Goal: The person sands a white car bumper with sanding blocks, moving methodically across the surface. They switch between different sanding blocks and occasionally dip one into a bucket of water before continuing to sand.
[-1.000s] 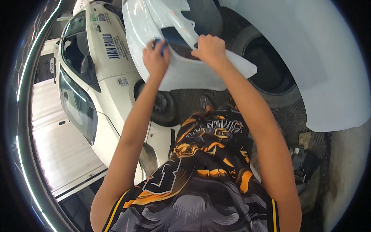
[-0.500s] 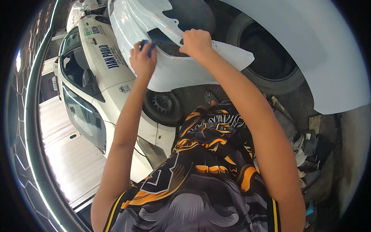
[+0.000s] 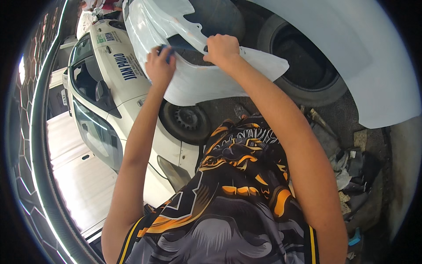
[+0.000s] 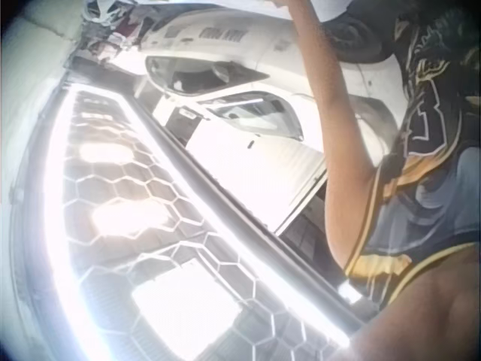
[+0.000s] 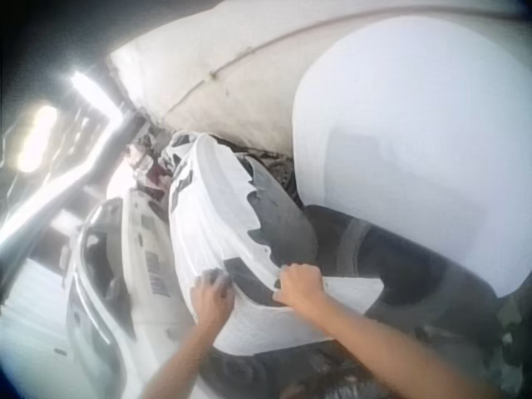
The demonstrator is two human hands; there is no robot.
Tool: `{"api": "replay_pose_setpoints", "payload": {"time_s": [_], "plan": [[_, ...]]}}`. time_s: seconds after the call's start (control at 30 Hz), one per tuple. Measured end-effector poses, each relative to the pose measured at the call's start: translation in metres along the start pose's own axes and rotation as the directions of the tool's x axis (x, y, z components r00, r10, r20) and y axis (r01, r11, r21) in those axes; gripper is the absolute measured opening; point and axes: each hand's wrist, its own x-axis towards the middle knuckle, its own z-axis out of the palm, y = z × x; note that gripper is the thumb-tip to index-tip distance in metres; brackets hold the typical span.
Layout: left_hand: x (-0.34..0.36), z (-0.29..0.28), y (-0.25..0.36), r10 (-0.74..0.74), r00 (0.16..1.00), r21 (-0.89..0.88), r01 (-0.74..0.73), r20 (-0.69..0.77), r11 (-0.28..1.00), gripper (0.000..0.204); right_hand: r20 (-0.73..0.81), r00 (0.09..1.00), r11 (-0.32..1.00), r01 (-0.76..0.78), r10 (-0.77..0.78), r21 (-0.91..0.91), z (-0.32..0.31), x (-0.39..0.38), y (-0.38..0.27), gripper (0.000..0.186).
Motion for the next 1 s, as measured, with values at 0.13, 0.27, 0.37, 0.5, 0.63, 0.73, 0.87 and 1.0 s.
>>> {"api": "replay_pose_setpoints", "payload": {"time_s": [0.13,0.27,0.37,0.5,0.63,0.73,0.87,1.0], "plan": [[0.006,0.001,0.001,0.108,0.99,-0.062,-0.103,0.085,0.993,0.035,0.029,1.0,1.0,0.007,-0.007,0.002,0.0,0.002,0.001,0.044],[-0.001,-0.002,0.011,-0.016,0.999,-0.054,0.018,0.038,0.998,0.037,0.006,1.0,1.0,-0.001,0.001,-0.008,0.0,0.002,0.001,0.046],[-0.009,-0.001,0.014,0.117,0.965,-0.132,-0.087,0.236,0.987,0.045,-0.029,1.0,0.999,-0.003,0.001,-0.039,0.001,0.001,0.0,0.044],[-0.021,0.003,0.014,-0.078,0.99,-0.052,0.072,-0.118,0.996,0.033,-0.009,1.0,1.0,0.005,-0.005,-0.017,0.001,-0.001,0.001,0.045],[-0.031,0.01,0.013,0.195,0.974,-0.181,-0.214,-0.118,0.96,0.043,-0.069,0.997,0.999,0.023,-0.026,-0.044,-0.001,0.0,0.001,0.048],[-0.038,0.013,0.013,-0.144,0.981,-0.093,0.133,-0.128,0.987,0.039,0.005,1.0,0.999,-0.014,0.014,-0.037,-0.001,-0.002,0.001,0.041],[-0.04,0.015,0.016,0.123,0.987,-0.217,-0.144,-0.106,0.965,0.033,-0.05,0.999,0.998,-0.003,-0.001,-0.066,-0.001,0.0,0.002,0.044],[-0.043,0.012,0.023,-0.164,0.977,-0.128,0.147,-0.139,0.981,0.035,0.014,1.0,0.999,0.004,-0.003,-0.033,0.002,-0.002,0.002,0.05]]}}
